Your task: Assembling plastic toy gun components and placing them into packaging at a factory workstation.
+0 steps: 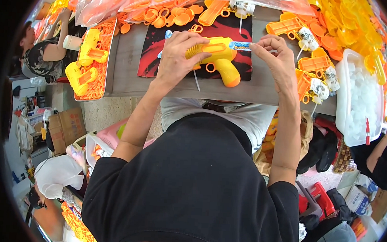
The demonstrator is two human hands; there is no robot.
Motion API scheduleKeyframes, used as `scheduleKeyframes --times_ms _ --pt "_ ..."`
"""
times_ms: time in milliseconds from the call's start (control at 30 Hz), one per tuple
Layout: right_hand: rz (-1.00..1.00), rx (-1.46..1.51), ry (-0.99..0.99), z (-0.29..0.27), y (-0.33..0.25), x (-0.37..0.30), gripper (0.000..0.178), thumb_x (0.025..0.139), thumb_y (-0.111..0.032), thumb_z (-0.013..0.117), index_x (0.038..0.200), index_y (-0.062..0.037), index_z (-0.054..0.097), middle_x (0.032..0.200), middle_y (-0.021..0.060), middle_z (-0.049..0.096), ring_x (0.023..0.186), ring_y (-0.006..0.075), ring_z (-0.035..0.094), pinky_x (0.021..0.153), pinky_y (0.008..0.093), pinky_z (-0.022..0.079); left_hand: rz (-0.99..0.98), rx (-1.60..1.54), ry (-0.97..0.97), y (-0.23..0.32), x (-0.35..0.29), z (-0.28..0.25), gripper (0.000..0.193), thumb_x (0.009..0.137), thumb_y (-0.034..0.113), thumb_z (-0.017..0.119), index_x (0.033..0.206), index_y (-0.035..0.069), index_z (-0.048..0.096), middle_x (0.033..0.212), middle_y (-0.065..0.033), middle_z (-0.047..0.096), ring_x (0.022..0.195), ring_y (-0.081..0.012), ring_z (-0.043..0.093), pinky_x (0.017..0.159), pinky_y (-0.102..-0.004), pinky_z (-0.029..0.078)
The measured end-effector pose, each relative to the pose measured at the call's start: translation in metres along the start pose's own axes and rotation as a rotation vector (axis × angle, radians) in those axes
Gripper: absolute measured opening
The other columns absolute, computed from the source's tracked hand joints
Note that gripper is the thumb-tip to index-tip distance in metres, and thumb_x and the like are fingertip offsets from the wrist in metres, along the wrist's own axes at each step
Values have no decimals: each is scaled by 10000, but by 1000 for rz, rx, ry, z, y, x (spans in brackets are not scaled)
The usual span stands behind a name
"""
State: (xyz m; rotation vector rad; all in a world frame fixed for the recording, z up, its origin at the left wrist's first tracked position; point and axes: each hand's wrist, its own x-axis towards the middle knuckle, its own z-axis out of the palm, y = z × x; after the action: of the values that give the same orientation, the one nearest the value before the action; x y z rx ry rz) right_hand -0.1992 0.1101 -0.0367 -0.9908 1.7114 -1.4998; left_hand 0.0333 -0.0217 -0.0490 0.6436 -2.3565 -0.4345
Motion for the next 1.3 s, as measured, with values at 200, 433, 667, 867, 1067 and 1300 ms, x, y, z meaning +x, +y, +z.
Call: scheduleKeyframes --times_ms 200,433,667,867,1067,1300 --pt "82 -21 -88 -7 18 9 190 804 -203 805 822 -45 701 1146 42 547 1049 113 513 930 280 367 -24 -78 -25 -12 -3 8 271 770 289 805 981 131 739 1013 8 654 983 -209 560 852 -365 394" --pt "65 -60 -212 20 21 24 232 794 -238 808 808 -33 702 1148 65 558 1032 128 519 913 283 380 -115 -169 -6 -6 -4 12 261 765 249 819 990 141 742 1037 5 663 990 -216 561 883 -372 407" --pt "97 -176 -337 32 16 39 242 802 -256 805 839 -43 695 1135 71 563 1008 135 526 878 289 398 -86 -203 -19 -9 -5 11 249 764 218 816 987 136 741 1042 -2 662 991 -221 564 901 -361 415" --pt "-591 -502 -245 37 8 24 205 810 -73 732 1013 -85 704 1209 77 555 1033 208 528 919 340 425 -166 -197 -15 -5 -6 12 226 762 187 801 970 127 734 1024 -6 647 991 -231 559 896 -372 428" --pt "-838 -797 -399 40 12 12 469 809 55 630 1226 -154 681 1409 100 496 1291 298 482 1052 405 385 -164 -207 6 -5 -7 16 238 767 189 800 986 130 729 1000 -15 630 990 -244 557 894 -377 431" --pt "269 142 -333 40 5 23 345 994 -262 597 1280 -68 605 1276 28 579 1152 86 512 935 259 420 -163 -193 6 -6 -10 15 234 759 185 806 978 150 730 982 -3 622 991 -242 553 865 -388 426"
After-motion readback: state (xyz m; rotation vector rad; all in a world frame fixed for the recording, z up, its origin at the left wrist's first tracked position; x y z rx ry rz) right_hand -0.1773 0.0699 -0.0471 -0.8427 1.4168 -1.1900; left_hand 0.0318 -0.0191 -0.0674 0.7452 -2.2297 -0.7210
